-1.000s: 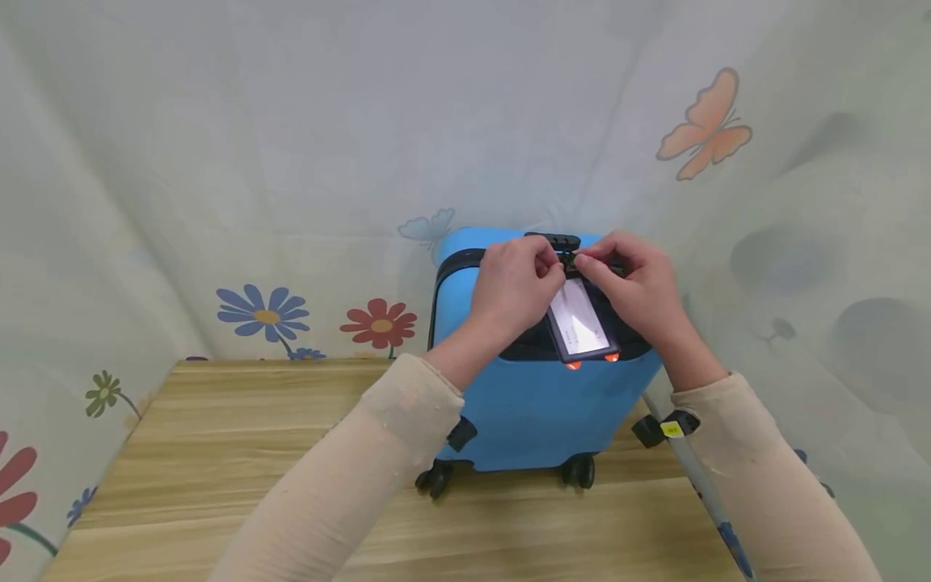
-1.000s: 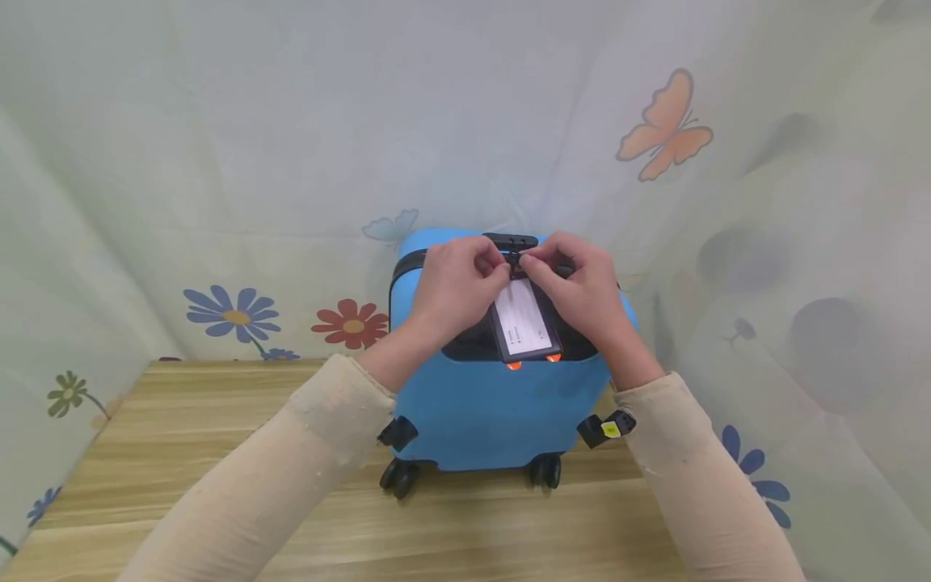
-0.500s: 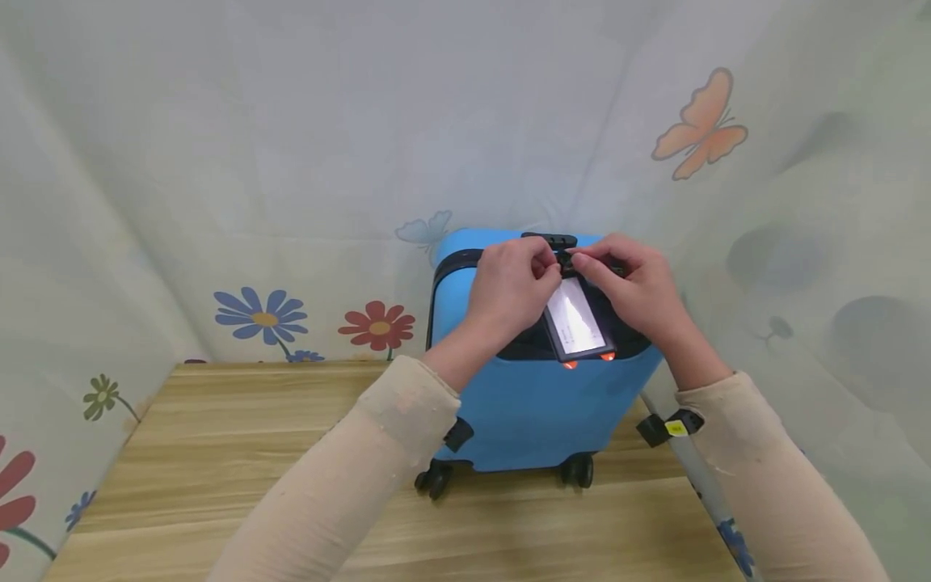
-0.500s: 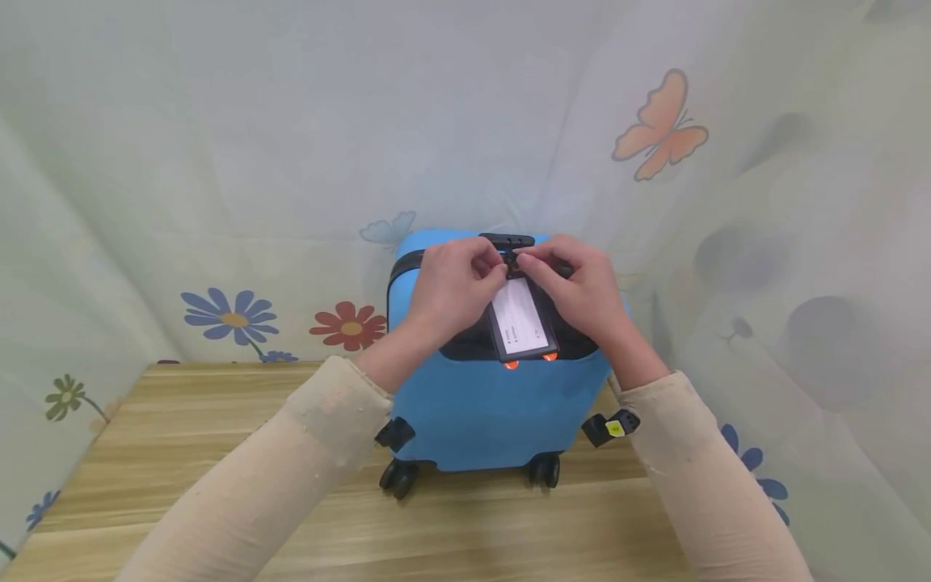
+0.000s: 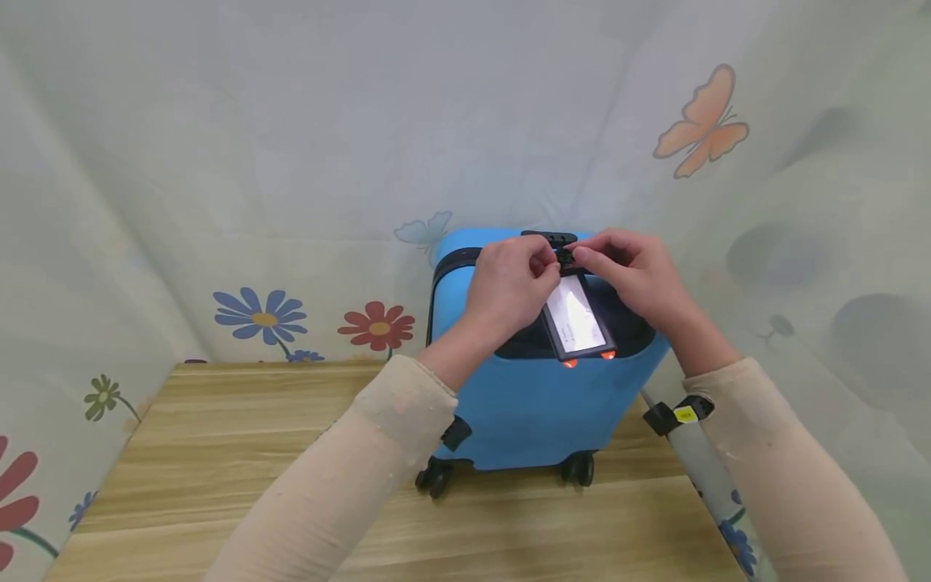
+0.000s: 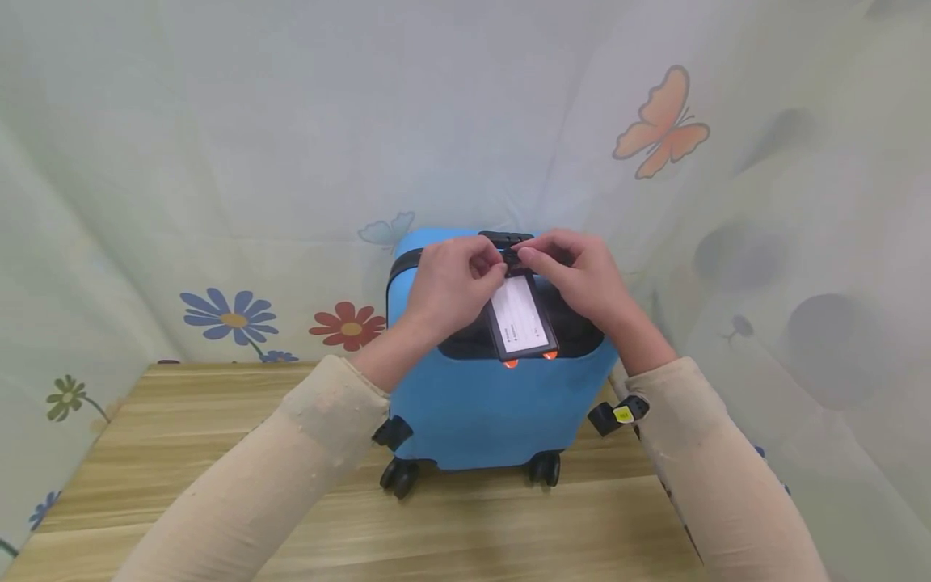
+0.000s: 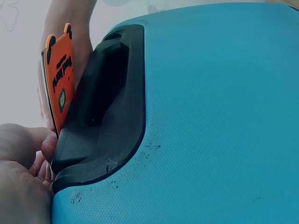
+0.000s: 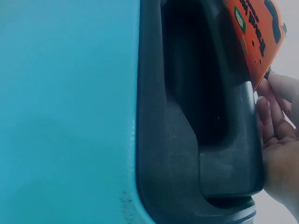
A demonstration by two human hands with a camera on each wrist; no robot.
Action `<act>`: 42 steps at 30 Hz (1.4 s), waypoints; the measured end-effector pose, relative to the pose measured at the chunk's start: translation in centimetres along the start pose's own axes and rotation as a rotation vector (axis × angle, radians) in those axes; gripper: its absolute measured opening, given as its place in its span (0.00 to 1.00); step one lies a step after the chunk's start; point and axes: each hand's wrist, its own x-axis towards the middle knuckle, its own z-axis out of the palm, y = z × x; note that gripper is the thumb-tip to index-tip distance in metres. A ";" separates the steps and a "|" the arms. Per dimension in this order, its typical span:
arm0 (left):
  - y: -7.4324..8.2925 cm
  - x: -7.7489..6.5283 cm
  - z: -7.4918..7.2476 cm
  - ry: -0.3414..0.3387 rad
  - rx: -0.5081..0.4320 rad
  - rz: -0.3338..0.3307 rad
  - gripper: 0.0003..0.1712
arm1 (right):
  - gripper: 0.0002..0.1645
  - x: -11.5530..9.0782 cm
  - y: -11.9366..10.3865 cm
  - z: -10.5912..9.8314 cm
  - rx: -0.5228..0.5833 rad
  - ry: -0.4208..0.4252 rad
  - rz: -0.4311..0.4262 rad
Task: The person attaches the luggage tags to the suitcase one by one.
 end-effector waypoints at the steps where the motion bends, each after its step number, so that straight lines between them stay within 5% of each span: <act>1: 0.0 0.0 -0.1 -0.002 0.001 0.002 0.06 | 0.15 0.1 -0.1 0.0 0.007 -0.010 0.008; 28: -0.4 0.1 -0.3 0.004 0.009 -0.007 0.05 | 0.18 1.9 -0.6 -1.0 0.029 -0.208 0.165; 42: -0.4 0.2 0.1 0.015 0.026 0.004 0.04 | 0.10 2.5 -0.3 -1.6 0.032 -0.236 0.132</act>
